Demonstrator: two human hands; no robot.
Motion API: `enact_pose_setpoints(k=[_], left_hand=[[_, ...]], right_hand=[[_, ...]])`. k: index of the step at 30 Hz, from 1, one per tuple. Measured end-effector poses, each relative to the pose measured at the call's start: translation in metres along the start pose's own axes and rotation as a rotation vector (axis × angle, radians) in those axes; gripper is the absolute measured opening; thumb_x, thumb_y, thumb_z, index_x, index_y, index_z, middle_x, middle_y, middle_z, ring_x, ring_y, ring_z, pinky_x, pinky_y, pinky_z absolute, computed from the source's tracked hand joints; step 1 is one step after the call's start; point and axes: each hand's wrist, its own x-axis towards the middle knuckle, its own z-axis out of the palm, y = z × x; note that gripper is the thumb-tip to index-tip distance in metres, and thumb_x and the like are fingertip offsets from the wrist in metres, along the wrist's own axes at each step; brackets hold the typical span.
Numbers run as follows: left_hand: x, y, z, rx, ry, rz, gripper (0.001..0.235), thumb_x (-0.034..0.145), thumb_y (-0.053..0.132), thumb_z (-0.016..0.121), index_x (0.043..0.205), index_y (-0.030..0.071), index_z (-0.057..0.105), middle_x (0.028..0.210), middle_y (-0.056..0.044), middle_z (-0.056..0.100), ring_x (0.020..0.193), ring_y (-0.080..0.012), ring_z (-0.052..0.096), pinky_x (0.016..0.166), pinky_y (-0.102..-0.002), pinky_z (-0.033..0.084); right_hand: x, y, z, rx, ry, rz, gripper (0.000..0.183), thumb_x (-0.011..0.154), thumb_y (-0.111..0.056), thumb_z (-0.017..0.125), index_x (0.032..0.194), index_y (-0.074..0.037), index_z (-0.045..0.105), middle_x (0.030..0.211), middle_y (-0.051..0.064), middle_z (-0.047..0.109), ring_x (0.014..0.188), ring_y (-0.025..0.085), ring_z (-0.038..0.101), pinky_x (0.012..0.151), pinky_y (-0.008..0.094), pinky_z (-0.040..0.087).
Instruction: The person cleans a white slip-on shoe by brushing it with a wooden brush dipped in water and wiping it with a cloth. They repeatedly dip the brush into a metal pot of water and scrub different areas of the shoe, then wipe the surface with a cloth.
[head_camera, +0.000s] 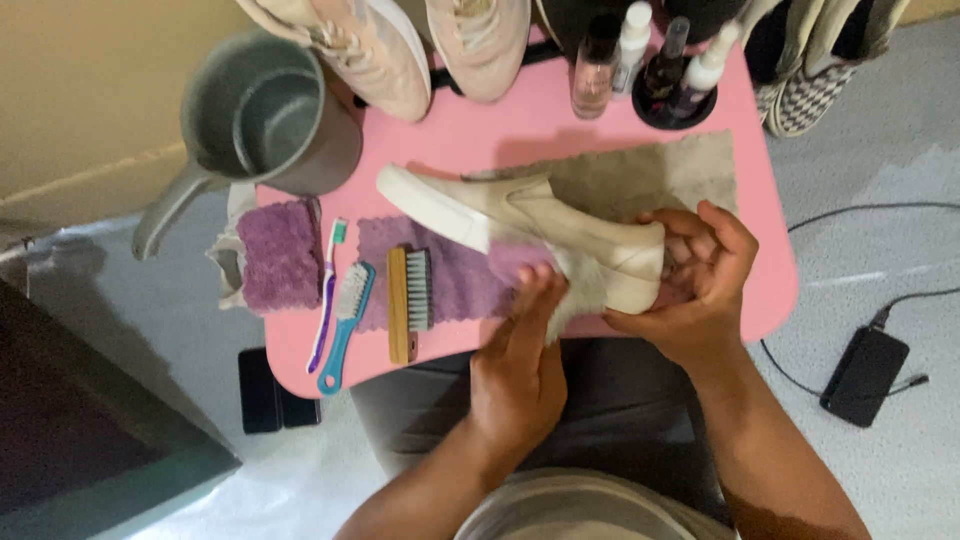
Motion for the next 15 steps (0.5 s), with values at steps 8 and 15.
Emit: enact_pose_setpoints(k=[8,15], left_hand=[[0.021,0.0,-0.106,-0.021,0.306,-0.722,0.018,0.103,0.022,0.058,0.105,0.012,0.073,0.092,-0.004,0.072,0.088,-0.0157,0.066,0.083,-0.032,0.052],[0.058,-0.076,-0.071,0.546,0.056,-0.073,0.061,0.098,-0.007,0.038,0.159,-0.005,0.035,0.165,-0.026,0.04,0.158,-0.0427,0.032,0.131,-0.048,0.028]], right_hand=[[0.006,-0.004,0.002,-0.011,-0.049,-0.145,0.12,0.06,-0.012,0.095,0.156,-0.016,0.024,0.144,0.024,0.051,0.131,0.039,0.062,0.121,0.05,0.048],[0.003,0.002,-0.001,-0.049,-0.079,-0.181,0.121,0.059,-0.017,0.096,0.155,-0.015,0.022,0.147,0.024,0.051,0.133,0.041,0.062,0.124,0.053,0.047]])
